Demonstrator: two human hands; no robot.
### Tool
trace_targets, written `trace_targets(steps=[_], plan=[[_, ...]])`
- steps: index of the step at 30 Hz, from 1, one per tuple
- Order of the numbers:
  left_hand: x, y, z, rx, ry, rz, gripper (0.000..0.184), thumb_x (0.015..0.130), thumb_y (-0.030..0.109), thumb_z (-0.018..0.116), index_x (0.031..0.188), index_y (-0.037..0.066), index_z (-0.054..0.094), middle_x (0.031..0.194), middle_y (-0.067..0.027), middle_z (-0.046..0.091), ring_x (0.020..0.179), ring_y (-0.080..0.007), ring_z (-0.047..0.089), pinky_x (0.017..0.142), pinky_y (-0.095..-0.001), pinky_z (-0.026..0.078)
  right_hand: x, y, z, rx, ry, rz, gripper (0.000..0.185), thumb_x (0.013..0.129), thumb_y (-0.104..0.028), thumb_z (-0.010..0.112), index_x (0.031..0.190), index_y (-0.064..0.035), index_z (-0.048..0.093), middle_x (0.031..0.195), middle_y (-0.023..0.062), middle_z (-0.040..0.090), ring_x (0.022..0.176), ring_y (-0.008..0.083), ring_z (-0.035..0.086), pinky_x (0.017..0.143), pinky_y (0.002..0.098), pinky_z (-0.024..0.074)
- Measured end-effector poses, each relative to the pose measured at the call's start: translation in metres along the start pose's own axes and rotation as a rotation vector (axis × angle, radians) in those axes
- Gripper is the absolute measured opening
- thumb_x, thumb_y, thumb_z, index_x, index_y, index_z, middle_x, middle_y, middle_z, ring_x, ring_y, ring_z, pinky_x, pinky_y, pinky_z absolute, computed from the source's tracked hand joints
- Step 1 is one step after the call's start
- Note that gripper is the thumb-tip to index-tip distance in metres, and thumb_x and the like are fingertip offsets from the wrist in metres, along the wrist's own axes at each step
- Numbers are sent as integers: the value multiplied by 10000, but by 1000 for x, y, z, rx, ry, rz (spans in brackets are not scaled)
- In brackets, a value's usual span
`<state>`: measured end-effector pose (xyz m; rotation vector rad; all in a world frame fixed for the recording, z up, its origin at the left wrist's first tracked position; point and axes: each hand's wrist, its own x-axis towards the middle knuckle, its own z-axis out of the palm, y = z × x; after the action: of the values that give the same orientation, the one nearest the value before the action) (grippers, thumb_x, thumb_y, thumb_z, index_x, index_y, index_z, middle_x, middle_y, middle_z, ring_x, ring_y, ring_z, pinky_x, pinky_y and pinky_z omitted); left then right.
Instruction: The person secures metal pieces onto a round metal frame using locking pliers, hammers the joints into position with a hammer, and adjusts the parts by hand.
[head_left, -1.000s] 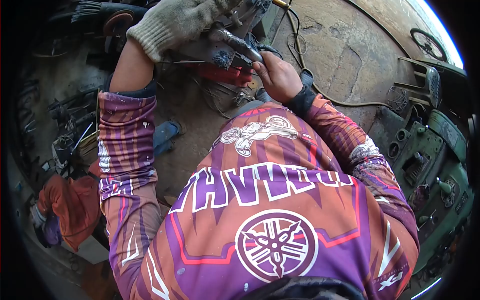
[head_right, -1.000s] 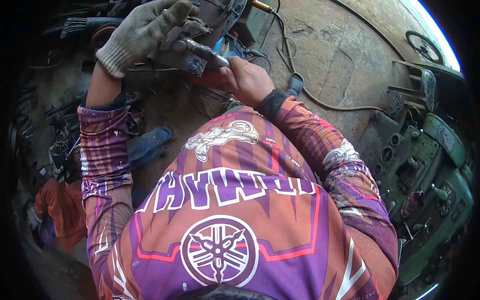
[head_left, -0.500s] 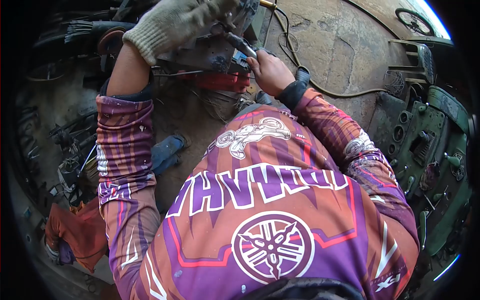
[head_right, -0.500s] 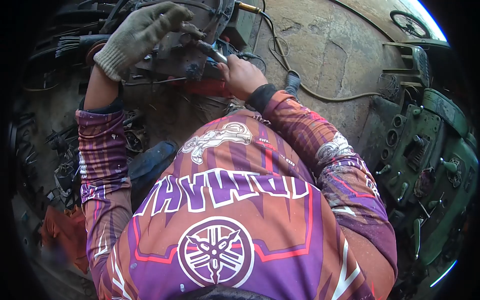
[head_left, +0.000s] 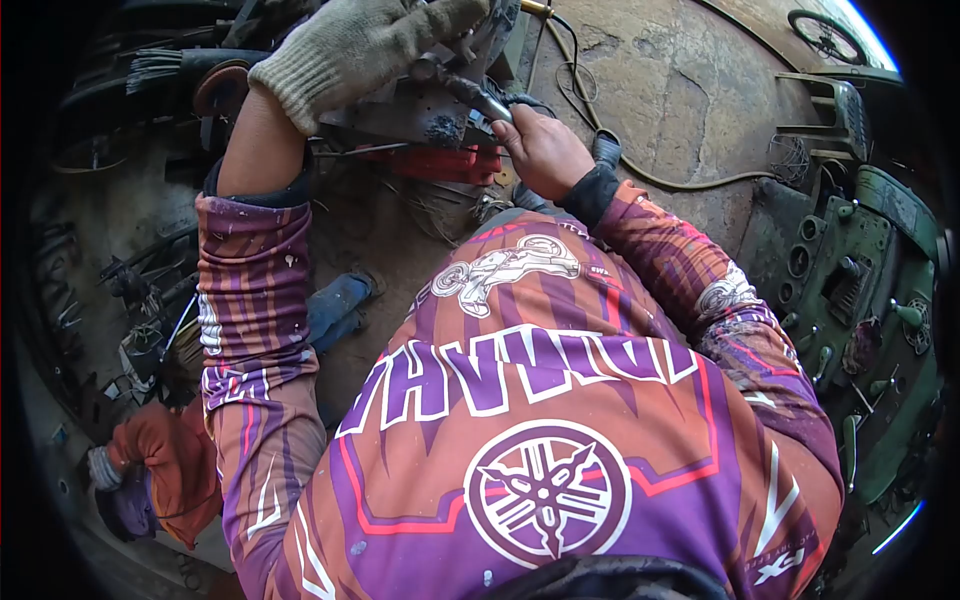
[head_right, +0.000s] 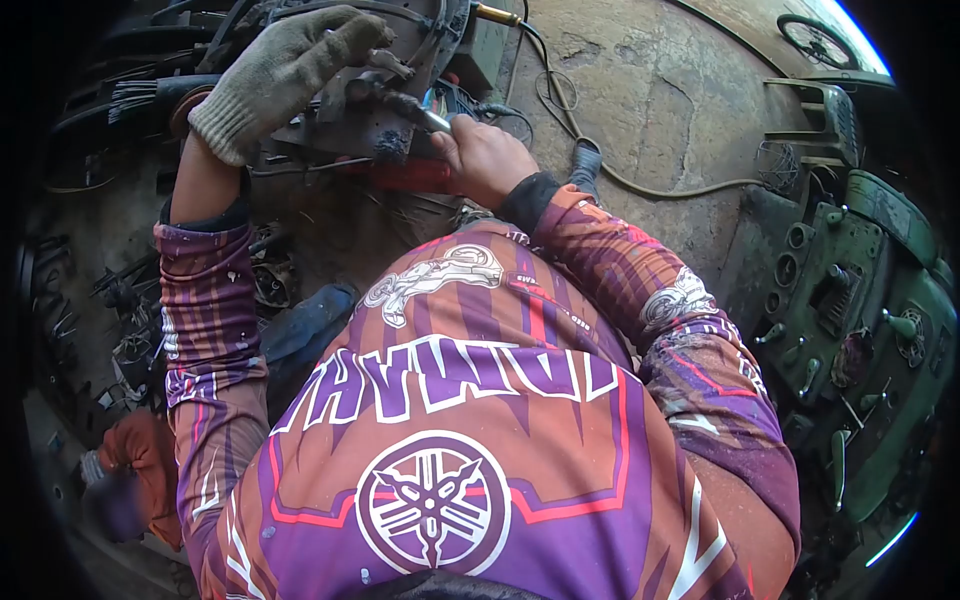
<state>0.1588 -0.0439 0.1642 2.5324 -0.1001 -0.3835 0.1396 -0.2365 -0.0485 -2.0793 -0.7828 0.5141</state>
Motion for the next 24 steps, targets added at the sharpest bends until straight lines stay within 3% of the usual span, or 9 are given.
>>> trace_targets(steps=[3,6,8,10,13,15,19,24], plan=[[-4,4,1,-212,-43,-82,455,988,432,551,1032,-3,677,799,-53,676,684,-101,604,592,-262,492,-11,-6,3,30,67,-85,358,993,-374,479,924,-26,524,794,259,634,750,461,617,662,547,469],[-2,0,-2,-153,-64,-154,450,987,421,559,1026,-14,670,804,-48,669,702,-97,603,593,-250,492,1,7,7,12,58,-20,368,997,-374,472,901,-22,523,780,258,627,751,459,618,663,551,466],[-2,-3,1,-244,-39,-91,450,984,420,565,1025,-17,666,804,-40,664,708,-94,600,598,-242,492,1,7,-1,-8,-1,63,351,997,-358,479,909,-22,533,779,244,627,765,452,620,667,539,469],[-2,-3,4,-346,-26,-35,451,982,419,572,1025,-21,663,805,-33,659,715,-90,597,604,-234,492,-19,11,-9,30,-33,8,346,995,-358,484,920,-24,538,782,236,630,774,451,619,672,535,471],[-2,-14,5,-335,-32,-12,462,981,431,568,1073,-13,653,897,-44,659,812,-106,601,693,-249,486,-42,28,-14,49,-80,-62,340,996,-360,491,942,-28,542,781,228,621,783,452,611,672,519,463],[-1,-20,6,-344,-36,12,472,980,439,566,1105,-9,646,958,-52,659,876,-117,603,753,-258,482,-55,31,-16,200,61,95,342,1005,-356,484,942,-23,533,766,239,598,763,453,604,651,504,449],[-2,-39,12,-351,-30,81,498,978,455,561,1169,1,633,1080,-68,660,1005,-138,608,872,-278,473,-29,21,-35,263,266,-4,353,1015,-361,466,932,-21,518,740,233,575,736,455,590,620,475,442],[-5,-43,15,-377,-21,39,513,978,466,556,1193,5,627,1126,-71,659,1084,-156,609,942,-293,468,-2,29,-27,218,213,-180,391,1019,-405,436,952,-27,512,736,218,591,756,456,593,656,510,443]])
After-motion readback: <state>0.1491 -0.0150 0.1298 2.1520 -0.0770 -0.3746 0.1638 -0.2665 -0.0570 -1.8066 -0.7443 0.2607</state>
